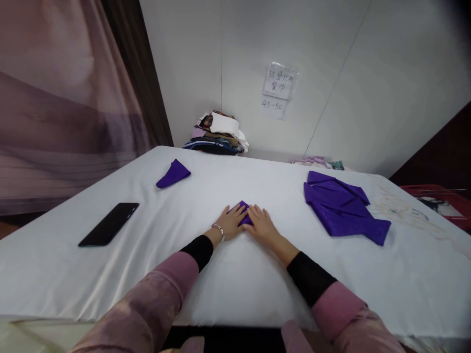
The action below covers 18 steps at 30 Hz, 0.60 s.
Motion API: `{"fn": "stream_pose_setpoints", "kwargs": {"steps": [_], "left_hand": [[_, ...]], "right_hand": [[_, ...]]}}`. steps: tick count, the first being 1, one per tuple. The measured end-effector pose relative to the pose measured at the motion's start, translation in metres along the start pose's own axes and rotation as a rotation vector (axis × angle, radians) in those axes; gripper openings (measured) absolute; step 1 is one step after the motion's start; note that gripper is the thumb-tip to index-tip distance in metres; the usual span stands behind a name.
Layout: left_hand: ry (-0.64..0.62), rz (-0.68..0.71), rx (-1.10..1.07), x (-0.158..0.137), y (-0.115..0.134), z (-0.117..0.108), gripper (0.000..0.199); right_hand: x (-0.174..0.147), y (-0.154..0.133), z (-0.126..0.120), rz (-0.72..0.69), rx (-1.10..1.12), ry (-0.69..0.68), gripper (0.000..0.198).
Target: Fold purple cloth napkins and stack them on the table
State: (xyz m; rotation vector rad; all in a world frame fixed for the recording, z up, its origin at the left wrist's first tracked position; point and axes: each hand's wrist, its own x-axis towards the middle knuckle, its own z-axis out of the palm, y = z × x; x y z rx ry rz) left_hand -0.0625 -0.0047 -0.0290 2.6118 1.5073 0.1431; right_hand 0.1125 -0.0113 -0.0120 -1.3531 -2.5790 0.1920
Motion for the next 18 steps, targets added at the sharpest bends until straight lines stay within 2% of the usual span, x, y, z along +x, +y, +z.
{"fn": "stream_pose_setpoints", "kwargs": {"steps": [3,6,12,18], "left_hand": [[-0.032,0.017,0.019,0.000,-0.001,0.000,0.054],[-0.012,0.018,0.022,0.002,-0.004,0.003,0.053],[0.034,0.004,0.005,0.005,-0.010,0.014,0.055],[0.039,0.002,-0.004,0.006,-0.009,0.013,0.058]], "right_hand": [[0.013,-0.014,0.013,-0.067,0.049,-0.056,0.069],[0.014,-0.014,0.022,-0.016,0.091,-0.069,0.074],[-0.011,0.003,0.023,0.074,0.077,-0.048,0.078],[-0.027,0.011,0.019,0.068,0.024,-0.086,0.078]]}}
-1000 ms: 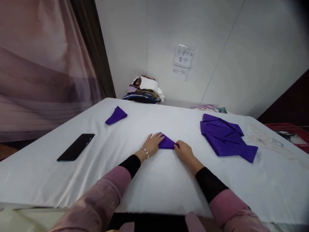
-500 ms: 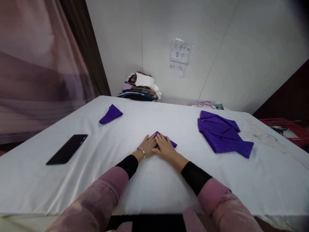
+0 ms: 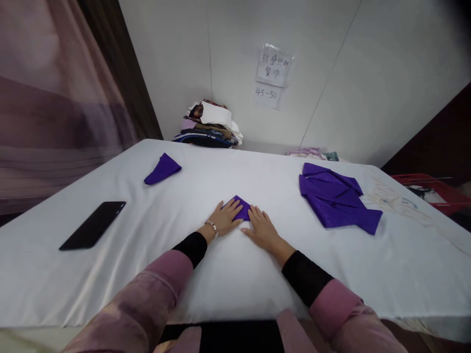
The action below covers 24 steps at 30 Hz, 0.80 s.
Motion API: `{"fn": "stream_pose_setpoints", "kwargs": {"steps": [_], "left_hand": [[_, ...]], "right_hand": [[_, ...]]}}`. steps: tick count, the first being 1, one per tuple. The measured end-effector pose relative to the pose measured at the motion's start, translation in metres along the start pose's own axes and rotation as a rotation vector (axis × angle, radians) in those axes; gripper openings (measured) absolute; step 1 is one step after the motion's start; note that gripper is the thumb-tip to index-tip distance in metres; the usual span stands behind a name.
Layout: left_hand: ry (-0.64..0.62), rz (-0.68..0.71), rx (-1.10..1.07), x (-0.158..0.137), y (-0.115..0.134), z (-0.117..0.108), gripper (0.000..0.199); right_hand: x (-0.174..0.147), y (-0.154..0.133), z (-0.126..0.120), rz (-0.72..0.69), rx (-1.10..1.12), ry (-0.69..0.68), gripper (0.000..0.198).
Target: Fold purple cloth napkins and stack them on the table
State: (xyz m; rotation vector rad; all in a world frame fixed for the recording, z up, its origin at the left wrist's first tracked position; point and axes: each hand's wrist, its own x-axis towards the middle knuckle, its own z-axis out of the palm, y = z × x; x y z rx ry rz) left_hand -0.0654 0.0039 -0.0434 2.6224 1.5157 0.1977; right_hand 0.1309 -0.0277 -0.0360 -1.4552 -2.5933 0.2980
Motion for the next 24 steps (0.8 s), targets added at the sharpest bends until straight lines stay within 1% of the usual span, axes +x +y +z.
{"fn": "stream_pose_setpoints", "kwargs": {"steps": [3,6,12,14,16,17,19,21,24], "left_hand": [[-0.012,-0.002,-0.004,-0.004,0.000,-0.006,0.058],[-0.023,-0.062,-0.022,-0.018,-0.006,-0.012,0.057],[-0.036,-0.232,-0.066,-0.068,-0.034,-0.022,0.052],[-0.021,-0.288,-0.067,-0.085,-0.039,-0.025,0.049],[0.010,-0.346,-0.076,-0.096,-0.039,-0.026,0.049],[0.033,-0.362,-0.083,-0.099,-0.036,-0.026,0.050],[0.093,-0.348,-0.092,-0.097,-0.028,-0.025,0.053],[0.158,-0.288,-0.087,-0.087,-0.016,-0.024,0.052],[0.238,-0.219,-0.054,-0.066,-0.001,-0.022,0.042]], "right_hand": [[0.000,0.001,0.000,0.000,-0.013,-0.009,0.078],[0.000,0.000,0.000,-0.001,-0.023,-0.012,0.077],[-0.001,0.000,0.000,0.008,-0.016,-0.017,0.076],[-0.001,0.001,0.001,0.011,-0.016,-0.025,0.076],[-0.001,0.002,0.001,0.016,-0.018,-0.034,0.077],[-0.001,0.002,0.001,0.017,-0.020,-0.038,0.078],[-0.001,0.002,0.002,0.016,-0.023,-0.038,0.078],[-0.001,0.001,0.002,0.017,-0.026,-0.031,0.078],[-0.002,0.001,0.002,0.008,-0.029,-0.014,0.075]]}}
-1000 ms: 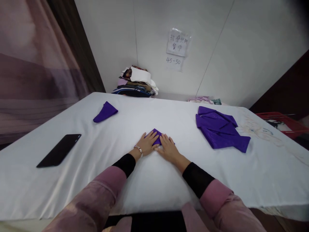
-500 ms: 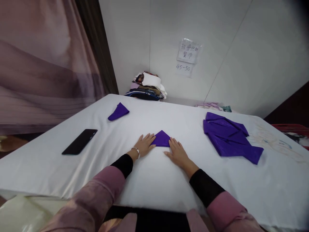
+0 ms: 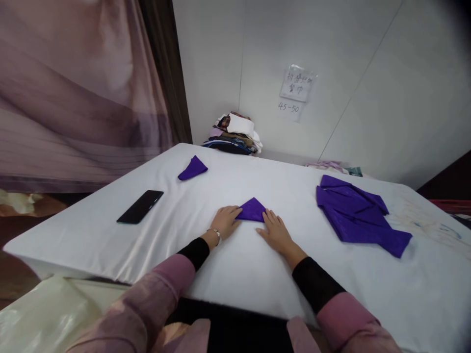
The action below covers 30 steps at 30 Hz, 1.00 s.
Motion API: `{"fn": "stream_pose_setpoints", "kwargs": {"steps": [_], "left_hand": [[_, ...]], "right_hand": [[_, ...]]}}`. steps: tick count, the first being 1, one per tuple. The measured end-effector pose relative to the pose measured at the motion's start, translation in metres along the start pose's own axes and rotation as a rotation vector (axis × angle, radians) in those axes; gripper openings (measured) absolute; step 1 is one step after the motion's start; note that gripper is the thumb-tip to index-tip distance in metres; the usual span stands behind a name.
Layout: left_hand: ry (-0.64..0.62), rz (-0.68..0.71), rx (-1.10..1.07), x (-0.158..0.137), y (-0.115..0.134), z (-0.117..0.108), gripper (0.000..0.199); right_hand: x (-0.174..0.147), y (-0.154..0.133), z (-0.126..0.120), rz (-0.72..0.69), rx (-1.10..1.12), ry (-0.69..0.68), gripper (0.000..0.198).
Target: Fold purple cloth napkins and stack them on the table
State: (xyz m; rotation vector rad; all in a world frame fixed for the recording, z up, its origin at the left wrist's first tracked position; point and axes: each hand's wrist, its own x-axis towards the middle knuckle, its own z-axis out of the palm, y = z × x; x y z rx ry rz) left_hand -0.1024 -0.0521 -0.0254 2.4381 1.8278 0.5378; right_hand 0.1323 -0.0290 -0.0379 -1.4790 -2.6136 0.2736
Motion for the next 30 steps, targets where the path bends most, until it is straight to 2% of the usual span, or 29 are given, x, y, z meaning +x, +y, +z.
{"fn": "stream_pose_setpoints", "kwargs": {"steps": [5,12,19,21,26,30], "left_hand": [[0.007,-0.026,0.043,0.013,0.007,-0.001,0.025],[-0.006,-0.096,0.015,-0.006,-0.019,-0.010,0.019],[0.064,-0.242,-0.002,-0.025,-0.040,-0.016,0.020],[0.085,-0.244,-0.026,-0.027,-0.037,-0.015,0.022],[0.081,-0.134,-0.121,-0.016,-0.016,-0.008,0.025],[0.052,-0.156,-0.112,-0.004,-0.011,-0.004,0.020]], "right_hand": [[-0.001,-0.001,-0.002,-0.013,-0.009,0.001,0.067],[-0.001,0.000,-0.001,-0.004,-0.023,-0.013,0.066],[0.000,0.001,0.004,-0.012,-0.052,0.003,0.065],[0.000,0.002,0.005,-0.007,-0.058,0.005,0.065],[0.000,0.002,0.005,-0.012,-0.064,0.008,0.065],[-0.001,0.002,0.004,-0.012,-0.065,0.008,0.065]]}}
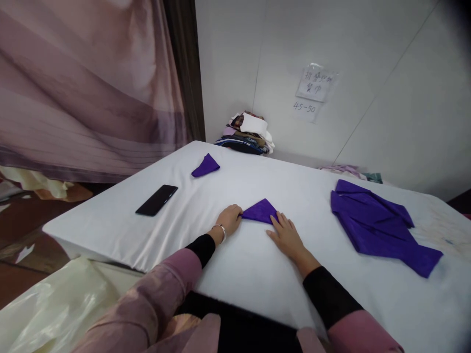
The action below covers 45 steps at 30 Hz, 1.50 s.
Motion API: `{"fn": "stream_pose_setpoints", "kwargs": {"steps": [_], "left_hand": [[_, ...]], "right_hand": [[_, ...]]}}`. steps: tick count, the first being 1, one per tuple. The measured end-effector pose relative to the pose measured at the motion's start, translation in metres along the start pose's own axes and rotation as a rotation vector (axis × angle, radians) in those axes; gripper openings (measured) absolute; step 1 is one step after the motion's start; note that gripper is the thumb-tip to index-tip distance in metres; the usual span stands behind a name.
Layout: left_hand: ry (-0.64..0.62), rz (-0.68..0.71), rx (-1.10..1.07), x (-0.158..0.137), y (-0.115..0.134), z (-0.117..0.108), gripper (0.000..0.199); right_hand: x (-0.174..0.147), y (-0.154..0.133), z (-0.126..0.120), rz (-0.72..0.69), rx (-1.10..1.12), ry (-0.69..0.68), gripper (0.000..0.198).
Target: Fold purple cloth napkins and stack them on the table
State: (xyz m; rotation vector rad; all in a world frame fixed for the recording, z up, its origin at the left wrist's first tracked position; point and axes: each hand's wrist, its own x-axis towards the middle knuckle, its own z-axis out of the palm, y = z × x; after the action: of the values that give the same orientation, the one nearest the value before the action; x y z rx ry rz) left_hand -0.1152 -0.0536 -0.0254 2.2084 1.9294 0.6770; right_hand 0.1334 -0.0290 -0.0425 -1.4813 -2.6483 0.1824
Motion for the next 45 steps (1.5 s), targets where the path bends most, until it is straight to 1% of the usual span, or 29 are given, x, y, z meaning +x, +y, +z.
{"fn": "stream_pose_setpoints", "kwargs": {"steps": [4,10,14,16,17,19,21,23,24,26,28,29,32,36,45], "left_hand": [[-0.015,-0.001,0.010,0.002,-0.006,0.000,0.020],[-0.027,-0.011,0.031,-0.005,-0.011,-0.006,0.019],[0.011,-0.061,0.043,-0.011,-0.015,-0.014,0.020],[0.062,-0.085,0.043,-0.008,-0.011,-0.016,0.020],[0.087,-0.068,0.034,-0.005,-0.006,-0.016,0.020],[0.101,0.048,0.005,0.006,0.011,-0.011,0.019],[0.064,0.210,-0.007,0.022,0.032,-0.001,0.026],[-0.016,0.300,0.025,0.039,0.051,0.012,0.037],[-0.067,0.303,0.051,0.047,0.058,0.018,0.042],[-0.185,0.248,0.102,0.058,0.064,0.030,0.053],[-0.266,0.184,0.138,0.064,0.063,0.038,0.061],[-0.284,0.165,0.152,0.065,0.060,0.041,0.063],[-0.287,0.163,0.186,0.067,0.050,0.047,0.065],[-0.287,0.179,0.233,0.073,0.042,0.051,0.066],[-0.310,0.162,0.276,0.078,0.045,0.050,0.068]], "right_hand": [[0.000,-0.001,-0.001,0.004,0.014,-0.009,0.065],[-0.001,-0.002,-0.004,0.001,0.022,-0.009,0.065],[0.000,-0.002,-0.005,-0.002,0.034,-0.010,0.066],[0.000,-0.002,-0.004,-0.005,0.041,-0.009,0.066],[0.000,-0.002,-0.004,-0.007,0.043,-0.008,0.066],[0.001,-0.002,-0.003,-0.005,0.043,-0.005,0.066],[0.001,-0.002,-0.002,0.000,0.040,-0.002,0.066],[0.002,-0.002,-0.001,-0.006,0.040,0.001,0.066],[0.002,-0.002,0.000,-0.009,0.041,0.003,0.066],[0.003,-0.001,0.000,-0.012,0.049,0.011,0.065],[0.003,-0.002,-0.001,-0.014,0.064,0.025,0.064],[0.003,-0.003,-0.002,-0.017,0.073,0.033,0.063],[0.002,-0.004,-0.006,-0.036,0.114,0.043,0.065],[-0.003,-0.001,-0.012,-0.028,0.173,0.072,0.071],[-0.033,0.010,-0.029,-0.005,0.202,0.064,0.072]]}}
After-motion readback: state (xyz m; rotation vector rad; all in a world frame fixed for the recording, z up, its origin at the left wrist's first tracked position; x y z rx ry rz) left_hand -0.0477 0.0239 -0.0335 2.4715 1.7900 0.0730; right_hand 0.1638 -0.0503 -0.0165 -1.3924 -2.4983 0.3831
